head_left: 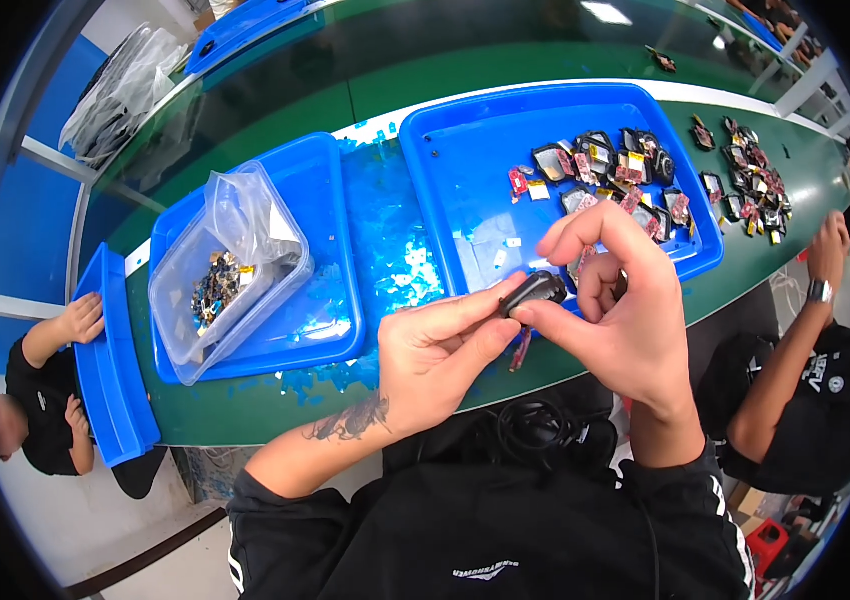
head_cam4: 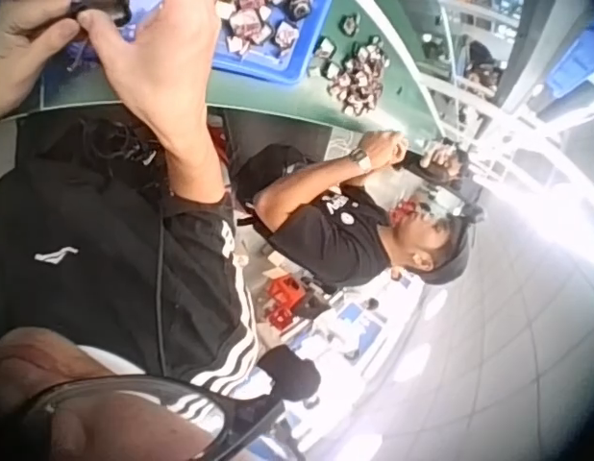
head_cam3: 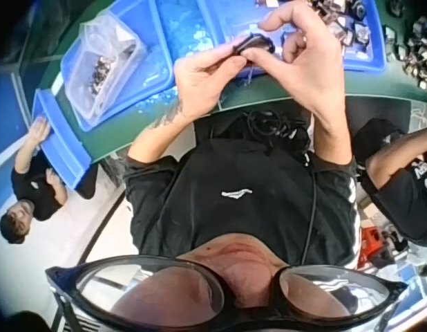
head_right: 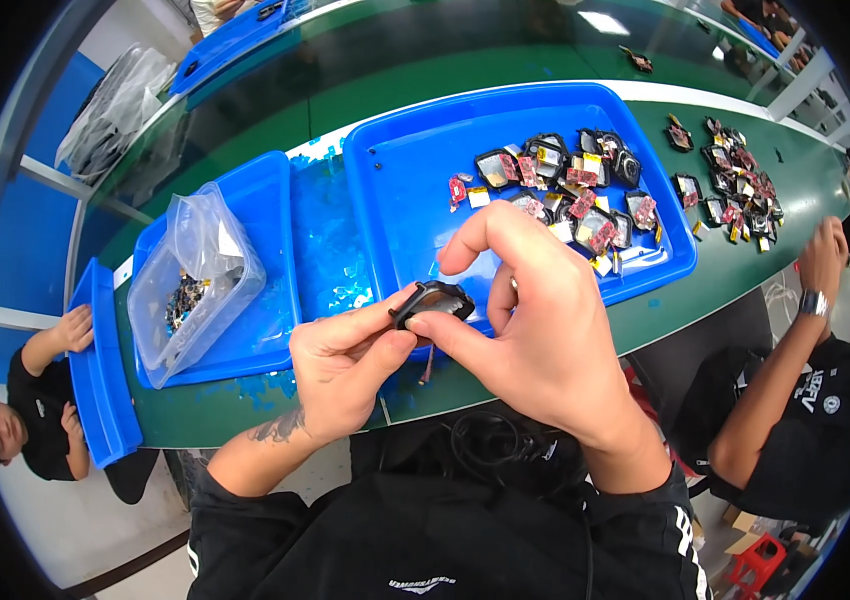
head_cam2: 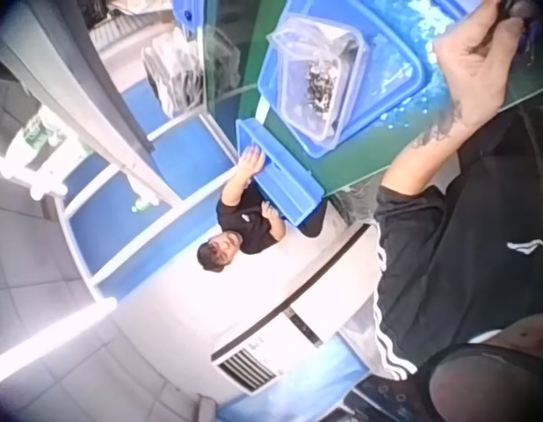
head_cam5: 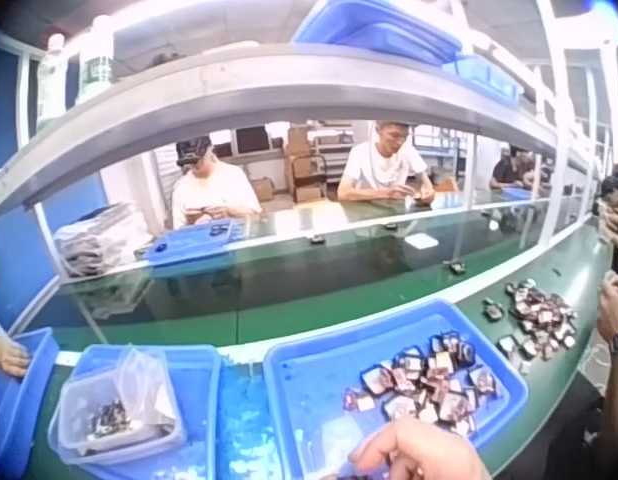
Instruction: Manually assemble and inspect small electronic components using tweezers on an assembly line.
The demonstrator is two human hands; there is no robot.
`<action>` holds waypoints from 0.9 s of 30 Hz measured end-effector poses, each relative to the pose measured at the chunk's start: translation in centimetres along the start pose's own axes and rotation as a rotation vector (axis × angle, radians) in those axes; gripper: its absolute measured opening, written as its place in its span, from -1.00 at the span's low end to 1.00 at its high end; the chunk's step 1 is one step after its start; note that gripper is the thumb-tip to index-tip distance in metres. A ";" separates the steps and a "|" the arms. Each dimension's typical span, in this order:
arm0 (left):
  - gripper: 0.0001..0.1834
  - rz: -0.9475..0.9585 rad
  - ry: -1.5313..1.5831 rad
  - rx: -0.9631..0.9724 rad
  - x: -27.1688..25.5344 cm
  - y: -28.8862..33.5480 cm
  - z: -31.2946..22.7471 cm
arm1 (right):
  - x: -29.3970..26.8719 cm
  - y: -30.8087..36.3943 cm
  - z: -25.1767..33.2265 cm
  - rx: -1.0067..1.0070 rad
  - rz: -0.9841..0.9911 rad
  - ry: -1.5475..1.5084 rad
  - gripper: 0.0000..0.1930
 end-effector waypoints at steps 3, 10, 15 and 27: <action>-0.63 -0.021 -0.047 -0.039 -0.3 -0.3 -0.4 | 0.6 -0.2 -0.4 0.018 0.031 -0.021 -0.64; -0.67 -0.269 0.316 -0.061 -1.8 -2.0 1.0 | 0.0 1.4 0.8 -0.040 -0.064 0.098 -0.49; -0.66 -0.248 0.262 -0.057 -2.1 -1.8 0.0 | 1.6 2.3 1.0 -0.149 -0.090 0.216 -0.60; -0.67 -0.047 -0.663 0.491 -0.6 -0.5 -4.1 | 1.0 1.8 -2.9 0.283 0.022 -0.667 -0.87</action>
Point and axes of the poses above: each hand's wrist, its own y-axis away from the middle knuckle, its own x-axis out of the palm, z = x × y, the point moved 6 cm from there along -y, towards the middle knuckle, and after that the axes turned 2 degrees about z, right-handed, at the moved point
